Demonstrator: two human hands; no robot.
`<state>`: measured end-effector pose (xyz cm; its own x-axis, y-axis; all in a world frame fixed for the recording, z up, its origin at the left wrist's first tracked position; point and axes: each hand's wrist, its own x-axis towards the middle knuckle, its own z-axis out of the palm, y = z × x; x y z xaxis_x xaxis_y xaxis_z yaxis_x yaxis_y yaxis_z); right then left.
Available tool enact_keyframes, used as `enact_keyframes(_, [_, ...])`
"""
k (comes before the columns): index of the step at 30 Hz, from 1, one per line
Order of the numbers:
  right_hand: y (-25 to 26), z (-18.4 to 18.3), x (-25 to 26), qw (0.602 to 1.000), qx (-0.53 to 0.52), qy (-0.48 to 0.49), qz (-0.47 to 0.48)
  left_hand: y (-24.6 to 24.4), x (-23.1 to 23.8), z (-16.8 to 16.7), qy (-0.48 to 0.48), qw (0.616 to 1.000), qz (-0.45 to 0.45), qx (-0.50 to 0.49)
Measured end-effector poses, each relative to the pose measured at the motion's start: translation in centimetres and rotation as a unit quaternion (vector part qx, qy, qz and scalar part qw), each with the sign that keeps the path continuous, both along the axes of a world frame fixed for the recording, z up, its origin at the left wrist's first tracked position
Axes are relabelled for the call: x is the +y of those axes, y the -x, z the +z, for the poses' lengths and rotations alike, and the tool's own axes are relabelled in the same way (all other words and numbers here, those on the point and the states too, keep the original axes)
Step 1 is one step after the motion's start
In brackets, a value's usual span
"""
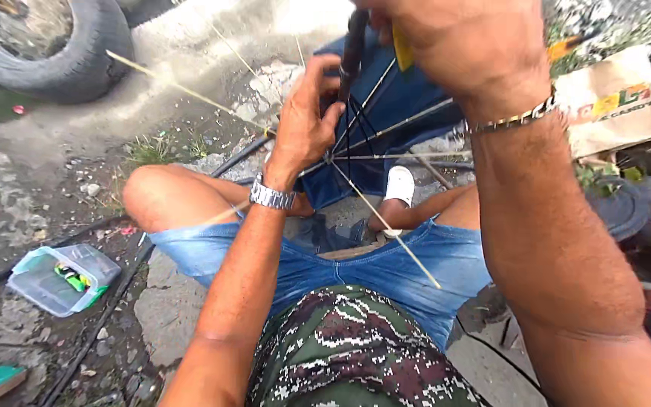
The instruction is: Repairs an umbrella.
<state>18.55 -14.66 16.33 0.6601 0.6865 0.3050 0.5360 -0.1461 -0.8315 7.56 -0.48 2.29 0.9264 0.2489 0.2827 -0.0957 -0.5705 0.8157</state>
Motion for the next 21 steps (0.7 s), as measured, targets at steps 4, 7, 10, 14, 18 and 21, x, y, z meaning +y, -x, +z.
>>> enact_keyframes(4, [0.1,1.1,0.1,0.997,0.068,-0.033,-0.01,0.4,-0.6,-1.2,0.039,0.999,0.016,0.0])
enact_keyframes(7, [0.2,1.3,-0.3,0.996,0.084,-0.022,-0.018,0.7,-1.0,-2.4,0.041,0.999,0.02,0.003])
enact_keyframes(10, [0.3,1.3,-0.4,0.997,0.078,-0.023,-0.019,0.8,-1.2,-3.9,-0.003,0.999,0.025,0.035])
enact_keyframes(14, [-0.1,1.1,-0.5,0.996,0.082,-0.014,-0.034,1.2,-1.0,-5.4,-0.041,0.983,0.083,0.156])
enact_keyframes(18, [-0.5,1.1,-0.4,0.996,0.086,-0.022,-0.03,2.2,-1.1,-6.6,-0.025,0.973,0.136,0.185])
enact_keyframes(21, [-0.4,1.1,-0.4,0.995,0.094,-0.023,-0.028,3.6,-2.5,-6.5,-0.018,0.982,0.147,0.115])
